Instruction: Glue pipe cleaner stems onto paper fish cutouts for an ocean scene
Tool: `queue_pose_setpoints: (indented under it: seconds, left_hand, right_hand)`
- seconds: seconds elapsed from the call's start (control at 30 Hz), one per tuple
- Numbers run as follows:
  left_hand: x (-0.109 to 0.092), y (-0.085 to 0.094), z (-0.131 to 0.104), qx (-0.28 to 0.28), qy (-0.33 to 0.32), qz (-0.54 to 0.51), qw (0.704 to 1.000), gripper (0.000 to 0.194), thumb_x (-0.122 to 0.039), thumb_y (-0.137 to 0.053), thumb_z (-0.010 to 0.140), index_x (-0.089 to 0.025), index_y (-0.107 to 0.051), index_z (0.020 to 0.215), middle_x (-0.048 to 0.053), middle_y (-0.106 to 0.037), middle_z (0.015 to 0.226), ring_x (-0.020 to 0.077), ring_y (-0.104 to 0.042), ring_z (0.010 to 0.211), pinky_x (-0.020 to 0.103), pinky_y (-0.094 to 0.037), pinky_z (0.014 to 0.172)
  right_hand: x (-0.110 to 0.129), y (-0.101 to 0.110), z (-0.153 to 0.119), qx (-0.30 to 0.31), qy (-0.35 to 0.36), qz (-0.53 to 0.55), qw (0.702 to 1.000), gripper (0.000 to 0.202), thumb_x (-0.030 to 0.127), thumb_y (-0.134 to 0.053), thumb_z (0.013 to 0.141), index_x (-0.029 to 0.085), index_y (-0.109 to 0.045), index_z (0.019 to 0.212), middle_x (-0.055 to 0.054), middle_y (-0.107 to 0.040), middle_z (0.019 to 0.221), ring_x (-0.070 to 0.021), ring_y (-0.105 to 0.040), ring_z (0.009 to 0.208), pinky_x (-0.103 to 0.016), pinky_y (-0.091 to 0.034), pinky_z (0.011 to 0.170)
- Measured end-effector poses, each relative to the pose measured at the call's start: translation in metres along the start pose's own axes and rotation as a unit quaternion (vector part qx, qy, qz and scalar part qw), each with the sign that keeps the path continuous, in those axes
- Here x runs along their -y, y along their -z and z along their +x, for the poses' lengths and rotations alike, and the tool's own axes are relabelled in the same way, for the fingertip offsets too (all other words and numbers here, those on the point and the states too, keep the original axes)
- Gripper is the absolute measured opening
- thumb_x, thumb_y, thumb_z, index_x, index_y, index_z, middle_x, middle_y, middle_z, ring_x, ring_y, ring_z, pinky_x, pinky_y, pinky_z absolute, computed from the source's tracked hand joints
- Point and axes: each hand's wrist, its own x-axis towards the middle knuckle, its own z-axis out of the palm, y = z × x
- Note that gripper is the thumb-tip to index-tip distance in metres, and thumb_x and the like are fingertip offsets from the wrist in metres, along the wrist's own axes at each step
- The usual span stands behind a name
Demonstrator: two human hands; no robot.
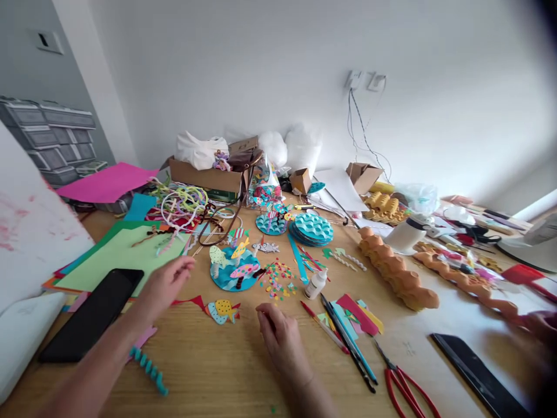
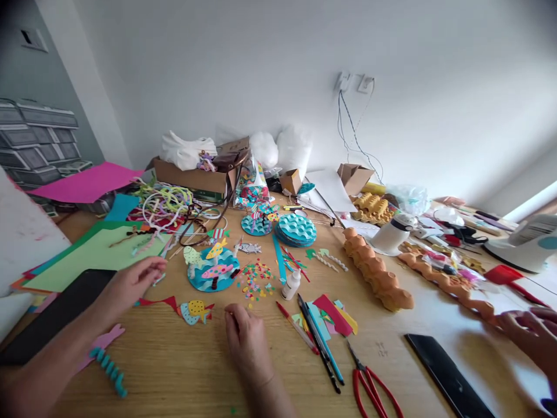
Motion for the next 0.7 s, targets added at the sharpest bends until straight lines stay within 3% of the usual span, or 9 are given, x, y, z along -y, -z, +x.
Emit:
queue_pose_setpoints:
  seconds: [0.07,0.17,0.43,0.53,0.7]
  left_hand:
    - [0.019,0.015,0.015,-0.038,0.023,0.035,0.998,0.033,-0.033,-0.042,0.072,-0.018,-0.058,0.096,0.007,-0.067,0.090,0.0231,-0.064,0.083,0.031,-0.050,0.074]
    - [0.039,0.033,0.028,-0.052,0.041,0.067,0.996,0.033,-0.031,-0.043,0.069,-0.018,-0.060,0.094,0.007,-0.068,0.086,0.0237,-0.064,0.080,0.031,-0.050,0.072]
    - [0.062,0.075,0.045,-0.063,0.060,0.134,0.987,0.036,-0.032,-0.044,0.080,-0.008,-0.058,0.103,0.004,-0.069,0.086,0.0198,-0.061,0.080,0.026,-0.046,0.070]
    - [0.072,0.074,0.059,-0.031,0.051,0.148,0.987,0.034,-0.032,-0.045,0.080,-0.009,-0.062,0.099,0.003,-0.069,0.086,0.0185,-0.061,0.080,0.024,-0.045,0.069]
    - [0.091,0.053,0.080,0.029,0.073,0.180,0.981,0.027,-0.029,-0.065,0.064,-0.013,-0.065,0.086,0.000,-0.066,0.069,0.0179,-0.061,0.063,0.025,-0.046,0.058]
  right_hand:
    - [-0.005,-0.001,0.000,-0.004,0.002,-0.003,1.000,0.024,0.025,-0.038,0.088,0.018,-0.060,0.082,-0.002,-0.061,0.060,-0.0131,-0.058,0.053,-0.020,-0.040,0.052]
    - [-0.010,-0.001,0.002,-0.010,-0.001,-0.003,1.000,0.025,0.027,-0.038,0.088,0.018,-0.060,0.080,-0.002,-0.061,0.059,-0.0133,-0.057,0.052,-0.020,-0.040,0.051]
    - [-0.015,-0.002,0.002,-0.012,-0.023,-0.004,1.000,0.023,0.026,-0.039,0.087,0.016,-0.060,0.090,-0.001,-0.061,0.058,-0.0127,-0.055,0.049,-0.020,-0.038,0.049]
    - [-0.015,-0.002,0.001,-0.019,-0.011,-0.003,1.000,0.021,0.025,-0.041,0.086,0.016,-0.060,0.087,-0.001,-0.062,0.058,-0.0128,-0.055,0.049,-0.020,-0.039,0.049]
    - [-0.014,-0.002,0.003,-0.017,0.002,-0.002,1.000,0.021,0.024,-0.040,0.085,0.017,-0.060,0.083,-0.002,-0.062,0.059,-0.0133,-0.056,0.050,-0.020,-0.039,0.049]
